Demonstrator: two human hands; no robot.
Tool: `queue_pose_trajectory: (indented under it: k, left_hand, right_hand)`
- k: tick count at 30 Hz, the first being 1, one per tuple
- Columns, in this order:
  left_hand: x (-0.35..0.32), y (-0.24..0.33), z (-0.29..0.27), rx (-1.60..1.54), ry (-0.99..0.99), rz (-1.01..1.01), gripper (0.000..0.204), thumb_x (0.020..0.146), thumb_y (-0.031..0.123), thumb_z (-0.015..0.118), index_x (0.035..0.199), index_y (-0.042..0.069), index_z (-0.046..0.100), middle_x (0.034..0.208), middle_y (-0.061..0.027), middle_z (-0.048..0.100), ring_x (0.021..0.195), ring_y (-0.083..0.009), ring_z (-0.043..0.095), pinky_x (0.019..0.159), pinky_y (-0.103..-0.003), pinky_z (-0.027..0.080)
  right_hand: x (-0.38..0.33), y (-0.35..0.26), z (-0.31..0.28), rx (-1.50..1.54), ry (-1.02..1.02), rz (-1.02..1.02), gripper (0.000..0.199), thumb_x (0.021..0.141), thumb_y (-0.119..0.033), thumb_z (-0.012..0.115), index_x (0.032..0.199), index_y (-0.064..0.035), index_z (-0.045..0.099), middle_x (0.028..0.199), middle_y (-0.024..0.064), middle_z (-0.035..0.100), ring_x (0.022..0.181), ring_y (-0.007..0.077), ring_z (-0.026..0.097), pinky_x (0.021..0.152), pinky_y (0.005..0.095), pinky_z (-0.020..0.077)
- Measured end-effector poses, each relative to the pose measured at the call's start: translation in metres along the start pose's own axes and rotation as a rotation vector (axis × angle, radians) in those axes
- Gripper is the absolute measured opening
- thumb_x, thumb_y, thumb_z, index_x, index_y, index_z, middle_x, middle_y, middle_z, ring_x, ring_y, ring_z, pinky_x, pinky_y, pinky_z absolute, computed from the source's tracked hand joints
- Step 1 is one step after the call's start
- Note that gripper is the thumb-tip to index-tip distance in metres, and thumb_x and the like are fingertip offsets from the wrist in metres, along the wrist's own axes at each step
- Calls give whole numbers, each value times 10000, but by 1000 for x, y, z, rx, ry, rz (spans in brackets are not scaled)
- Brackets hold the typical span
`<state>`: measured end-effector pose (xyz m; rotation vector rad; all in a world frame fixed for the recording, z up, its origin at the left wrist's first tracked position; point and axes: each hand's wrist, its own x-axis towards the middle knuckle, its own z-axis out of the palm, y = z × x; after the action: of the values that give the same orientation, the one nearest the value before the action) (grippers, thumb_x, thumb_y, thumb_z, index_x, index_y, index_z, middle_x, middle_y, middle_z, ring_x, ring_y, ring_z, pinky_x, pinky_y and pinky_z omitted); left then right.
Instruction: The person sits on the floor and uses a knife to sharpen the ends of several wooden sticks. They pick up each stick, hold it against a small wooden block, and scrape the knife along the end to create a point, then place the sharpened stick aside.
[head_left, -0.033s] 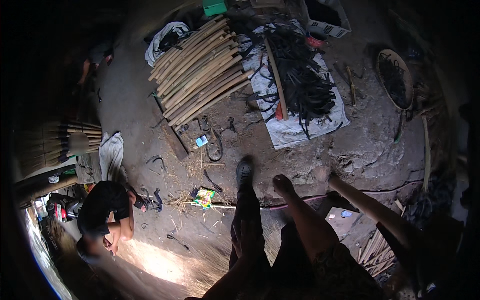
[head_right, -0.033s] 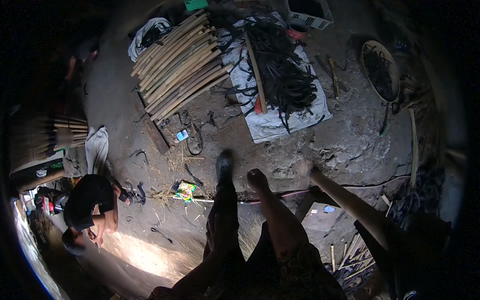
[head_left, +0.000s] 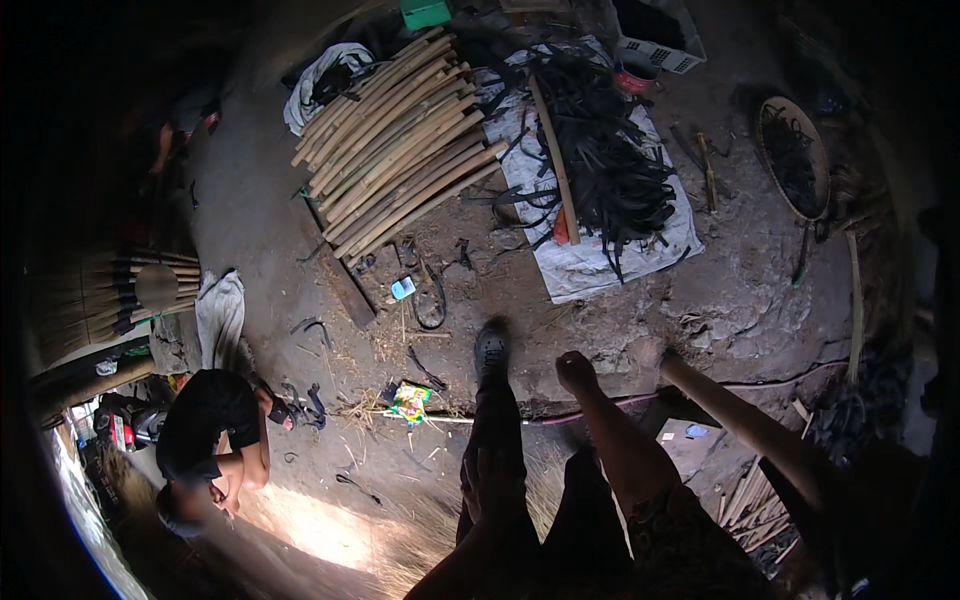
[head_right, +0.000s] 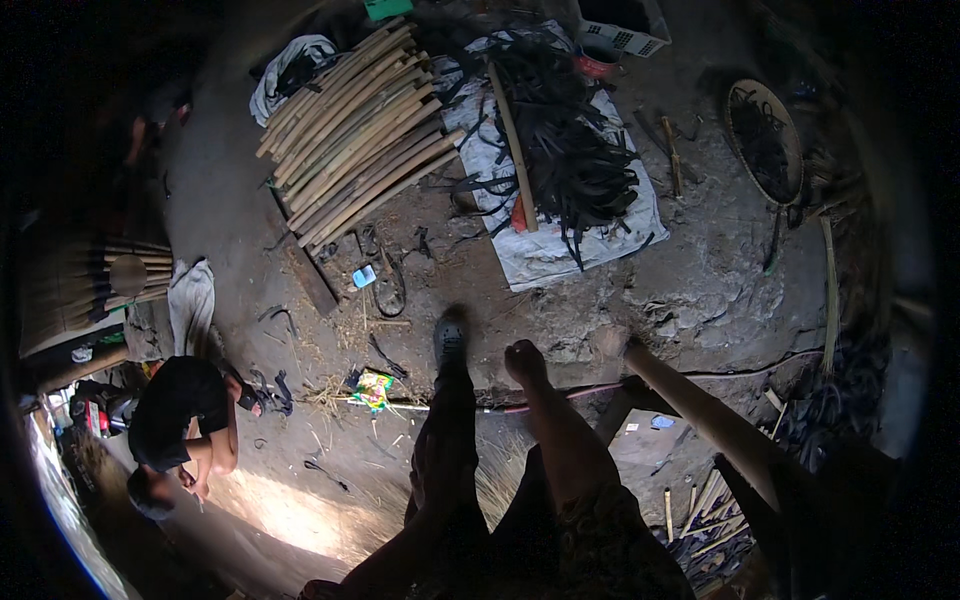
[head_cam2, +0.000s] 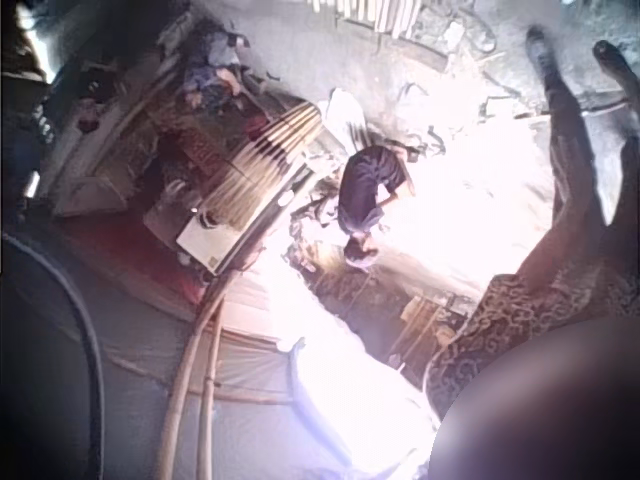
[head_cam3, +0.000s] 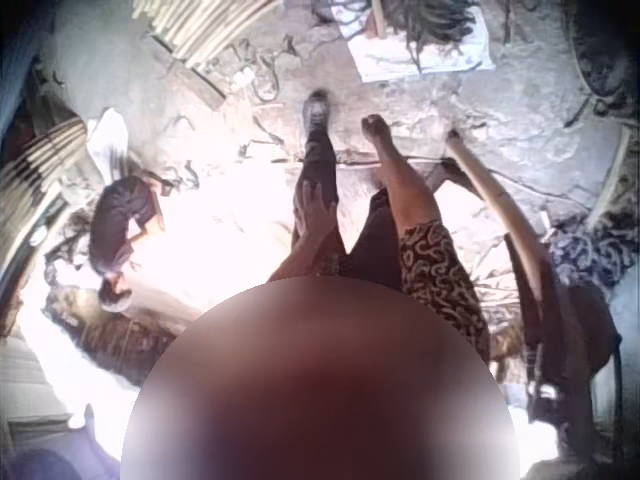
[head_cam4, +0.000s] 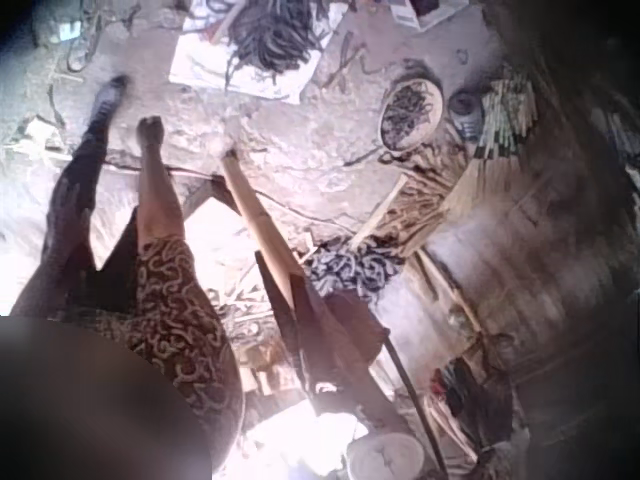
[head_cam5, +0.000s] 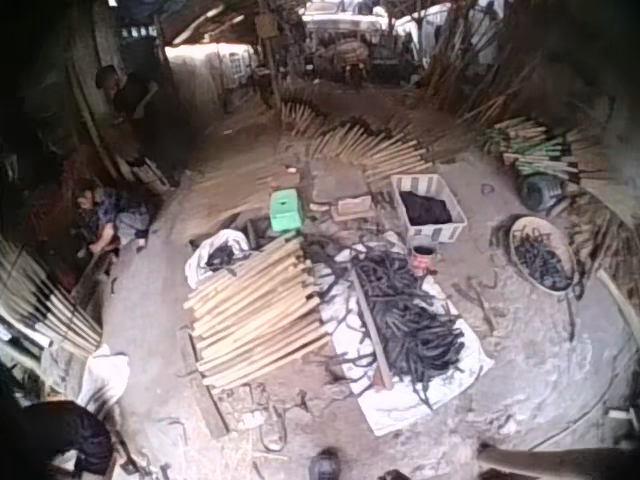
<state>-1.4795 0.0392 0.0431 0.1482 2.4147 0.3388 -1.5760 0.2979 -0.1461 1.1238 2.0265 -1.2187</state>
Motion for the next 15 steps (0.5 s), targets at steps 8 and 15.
queue_pose_trajectory:
  k: [8, 15]
  left_hand:
    - [78, -23, -67, -55, -61, 69, 632, 796, 259, 787, 1382, 143, 581, 1512, -190, 444, 1431, -471, 359, 1114, -644, 365]
    - [122, 3, -103, 111, -54, 35, 452, 775, 261, 783, 1198, 137, 681, 1421, -205, 543, 1330, -438, 498, 1050, -577, 436]
  right_hand:
    - [231, -39, 5, -86, 340, -109, 473, 962, -302, 657, 1371, -74, 586, 1247, 217, 666, 1195, 391, 636, 1027, 485, 504]
    - [336, -84, 21, -242, 539, -37, 836, 921, -261, 746, 1581, -95, 261, 1501, 234, 463, 1416, 423, 454, 1099, 533, 451]
